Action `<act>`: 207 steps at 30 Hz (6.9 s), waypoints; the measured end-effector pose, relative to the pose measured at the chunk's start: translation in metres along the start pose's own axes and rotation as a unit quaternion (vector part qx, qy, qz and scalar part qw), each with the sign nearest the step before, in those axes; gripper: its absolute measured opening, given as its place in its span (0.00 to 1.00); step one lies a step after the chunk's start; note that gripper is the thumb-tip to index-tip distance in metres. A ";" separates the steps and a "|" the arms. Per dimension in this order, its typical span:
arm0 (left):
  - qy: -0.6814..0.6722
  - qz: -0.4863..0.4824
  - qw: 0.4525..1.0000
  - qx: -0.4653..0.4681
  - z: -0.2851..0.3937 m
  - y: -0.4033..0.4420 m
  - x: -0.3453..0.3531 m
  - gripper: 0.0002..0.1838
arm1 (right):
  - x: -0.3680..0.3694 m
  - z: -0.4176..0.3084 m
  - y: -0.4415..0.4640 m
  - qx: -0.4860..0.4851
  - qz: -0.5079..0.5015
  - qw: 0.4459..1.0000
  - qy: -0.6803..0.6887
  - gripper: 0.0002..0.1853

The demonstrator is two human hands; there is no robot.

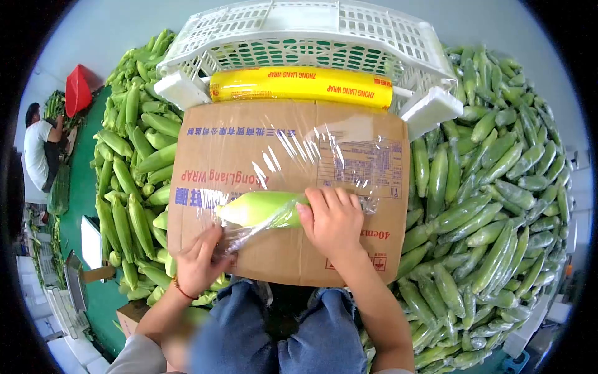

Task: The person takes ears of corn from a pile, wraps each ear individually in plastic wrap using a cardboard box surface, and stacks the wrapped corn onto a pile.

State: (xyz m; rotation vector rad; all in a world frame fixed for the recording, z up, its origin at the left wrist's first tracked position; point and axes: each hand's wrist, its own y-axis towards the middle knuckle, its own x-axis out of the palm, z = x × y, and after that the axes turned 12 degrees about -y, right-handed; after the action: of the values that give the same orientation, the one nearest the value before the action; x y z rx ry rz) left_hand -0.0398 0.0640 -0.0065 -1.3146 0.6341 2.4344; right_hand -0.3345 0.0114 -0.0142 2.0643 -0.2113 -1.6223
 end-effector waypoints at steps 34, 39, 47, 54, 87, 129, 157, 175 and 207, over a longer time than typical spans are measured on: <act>-0.044 -0.085 0.993 0.073 0.050 0.072 0.000 0.34 | -0.042 -0.009 0.002 -0.155 -0.201 0.965 0.074 0.33; -0.059 -0.118 0.989 0.066 -0.021 0.191 0.014 0.39 | -0.010 -0.003 0.037 -0.183 -0.049 0.981 -0.031 0.35; 0.030 -0.279 0.959 0.042 -0.037 0.229 0.029 0.46 | -0.023 -0.011 0.023 -0.173 -0.137 0.972 0.076 0.36; -0.275 -0.054 0.959 0.033 -0.028 0.196 0.001 0.18 | -0.111 -0.002 -0.055 -0.107 -0.399 0.899 0.147 0.41; -0.651 -0.376 0.631 -0.191 0.028 0.043 0.021 0.37 | -0.107 -0.017 0.027 0.269 -0.060 0.579 0.767 0.20; -0.076 0.031 0.985 0.155 -0.035 -0.032 -0.033 0.11 | -0.105 0.042 -0.077 0.199 -0.332 0.894 0.226 0.03; -0.147 -0.099 0.983 0.053 0.036 0.083 -0.046 0.35 | -0.099 0.001 -0.096 0.172 -0.292 0.940 -0.043 0.05; -0.288 0.110 0.915 -0.260 0.000 0.026 -0.040 0.09 | 0.001 -0.009 0.002 0.002 -0.014 1.000 -0.024 0.24; -0.061 -0.104 0.992 0.027 0.027 0.081 -0.002 0.36 | -0.040 -0.032 0.022 -0.147 -0.222 0.964 -0.001 0.36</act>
State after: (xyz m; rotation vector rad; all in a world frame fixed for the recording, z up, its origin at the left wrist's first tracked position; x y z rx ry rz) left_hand -0.0948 0.0086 0.0269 -1.1385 0.5007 2.2926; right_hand -0.3118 0.0184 0.0354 1.9661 0.4996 -1.7766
